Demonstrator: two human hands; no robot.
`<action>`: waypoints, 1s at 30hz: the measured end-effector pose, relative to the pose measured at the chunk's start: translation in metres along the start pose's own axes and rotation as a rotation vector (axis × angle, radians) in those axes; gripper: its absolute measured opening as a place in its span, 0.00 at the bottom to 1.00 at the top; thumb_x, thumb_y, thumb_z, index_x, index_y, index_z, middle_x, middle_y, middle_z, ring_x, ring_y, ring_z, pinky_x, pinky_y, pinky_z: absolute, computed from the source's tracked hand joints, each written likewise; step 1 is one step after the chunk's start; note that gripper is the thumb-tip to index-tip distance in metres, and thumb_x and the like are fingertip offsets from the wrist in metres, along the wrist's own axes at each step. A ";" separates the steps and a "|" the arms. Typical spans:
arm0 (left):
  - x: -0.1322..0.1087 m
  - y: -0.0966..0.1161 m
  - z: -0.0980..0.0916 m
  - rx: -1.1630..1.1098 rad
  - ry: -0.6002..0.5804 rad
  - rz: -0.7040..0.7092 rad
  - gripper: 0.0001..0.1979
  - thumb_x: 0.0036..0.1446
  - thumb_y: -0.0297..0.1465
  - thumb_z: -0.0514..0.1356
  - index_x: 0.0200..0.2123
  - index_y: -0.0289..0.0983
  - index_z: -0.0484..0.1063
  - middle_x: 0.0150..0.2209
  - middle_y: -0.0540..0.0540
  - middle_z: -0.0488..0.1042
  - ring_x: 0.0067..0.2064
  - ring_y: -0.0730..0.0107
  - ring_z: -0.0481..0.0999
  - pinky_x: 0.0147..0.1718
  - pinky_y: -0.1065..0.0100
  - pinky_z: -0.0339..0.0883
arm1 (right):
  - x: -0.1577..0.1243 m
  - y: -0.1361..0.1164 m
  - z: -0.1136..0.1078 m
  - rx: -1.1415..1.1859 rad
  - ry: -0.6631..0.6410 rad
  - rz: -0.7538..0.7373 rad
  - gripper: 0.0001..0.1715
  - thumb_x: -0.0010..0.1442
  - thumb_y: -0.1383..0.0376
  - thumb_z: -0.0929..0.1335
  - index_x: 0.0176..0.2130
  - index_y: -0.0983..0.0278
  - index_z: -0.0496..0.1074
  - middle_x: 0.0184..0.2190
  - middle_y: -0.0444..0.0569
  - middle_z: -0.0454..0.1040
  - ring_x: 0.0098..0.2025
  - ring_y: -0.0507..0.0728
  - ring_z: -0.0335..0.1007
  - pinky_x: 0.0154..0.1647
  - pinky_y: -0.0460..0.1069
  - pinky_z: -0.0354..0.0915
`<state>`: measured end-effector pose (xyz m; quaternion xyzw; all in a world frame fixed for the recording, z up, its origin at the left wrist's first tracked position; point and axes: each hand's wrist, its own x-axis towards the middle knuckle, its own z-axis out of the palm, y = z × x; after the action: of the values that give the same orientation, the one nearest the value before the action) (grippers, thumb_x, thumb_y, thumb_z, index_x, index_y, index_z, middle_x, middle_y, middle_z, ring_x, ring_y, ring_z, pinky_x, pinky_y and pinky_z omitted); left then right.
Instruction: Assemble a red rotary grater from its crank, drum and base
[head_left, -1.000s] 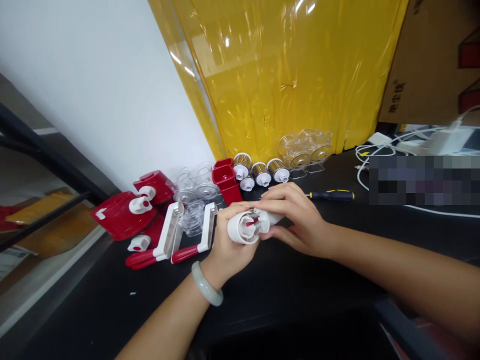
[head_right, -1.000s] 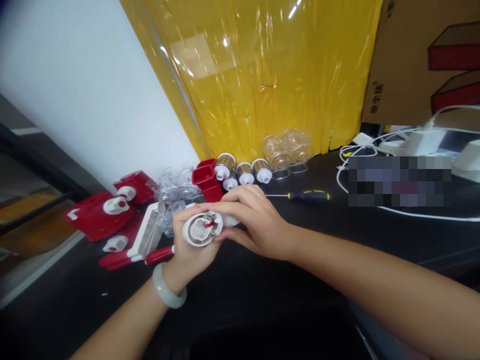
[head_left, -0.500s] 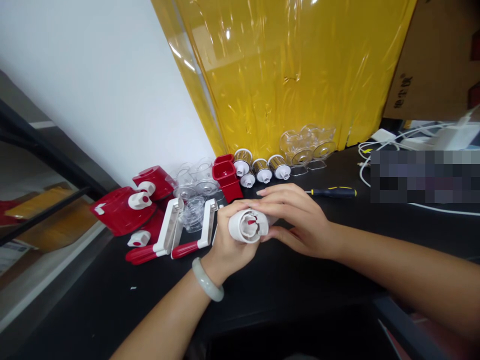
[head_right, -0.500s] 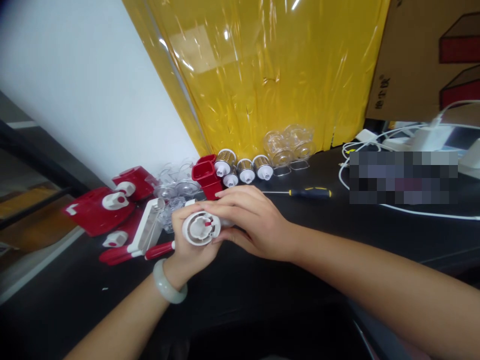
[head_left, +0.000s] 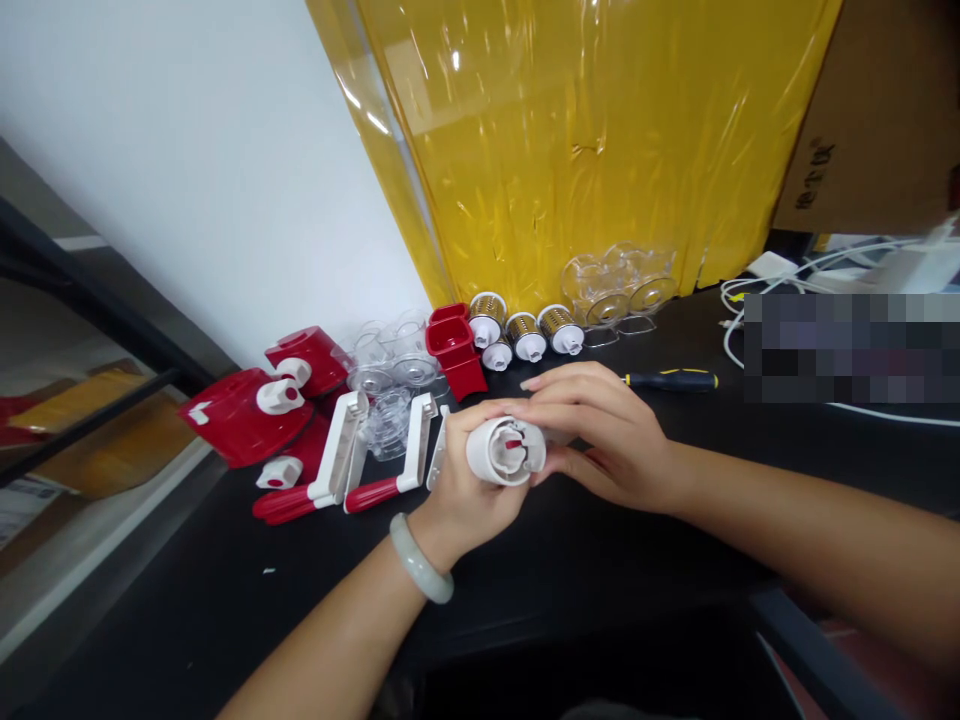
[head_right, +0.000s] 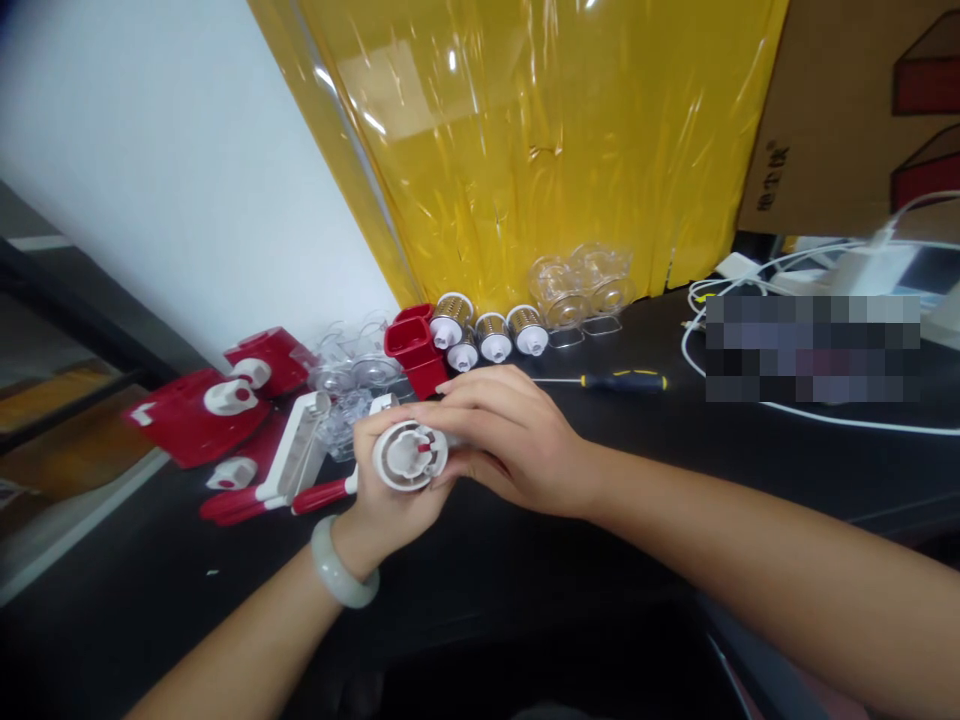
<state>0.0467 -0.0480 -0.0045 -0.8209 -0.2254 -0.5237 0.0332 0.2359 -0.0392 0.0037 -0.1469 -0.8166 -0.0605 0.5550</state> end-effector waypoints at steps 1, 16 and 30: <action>0.000 0.000 0.000 0.005 0.001 -0.003 0.27 0.57 0.32 0.65 0.56 0.40 0.56 0.46 0.42 0.71 0.44 0.63 0.77 0.41 0.60 0.75 | 0.000 0.000 0.000 0.000 0.008 0.000 0.21 0.65 0.56 0.66 0.56 0.54 0.71 0.42 0.49 0.76 0.50 0.59 0.73 0.54 0.57 0.67; -0.002 0.005 0.004 -0.054 0.051 -0.046 0.30 0.53 0.31 0.68 0.55 0.41 0.58 0.47 0.44 0.70 0.44 0.65 0.77 0.43 0.62 0.74 | -0.002 -0.007 0.007 0.063 0.095 0.021 0.22 0.64 0.60 0.68 0.56 0.55 0.71 0.37 0.48 0.77 0.47 0.59 0.76 0.48 0.56 0.69; 0.020 -0.018 -0.005 -0.863 0.068 -0.777 0.18 0.56 0.28 0.65 0.49 0.38 0.69 0.53 0.41 0.75 0.58 0.56 0.73 0.58 0.56 0.67 | -0.004 0.033 0.008 0.110 0.043 0.402 0.24 0.64 0.55 0.67 0.57 0.60 0.68 0.49 0.54 0.74 0.51 0.61 0.71 0.52 0.59 0.68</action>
<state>0.0424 -0.0261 0.0119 -0.5998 -0.2753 -0.5680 -0.4918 0.2405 -0.0062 -0.0054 -0.2747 -0.7609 0.0931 0.5804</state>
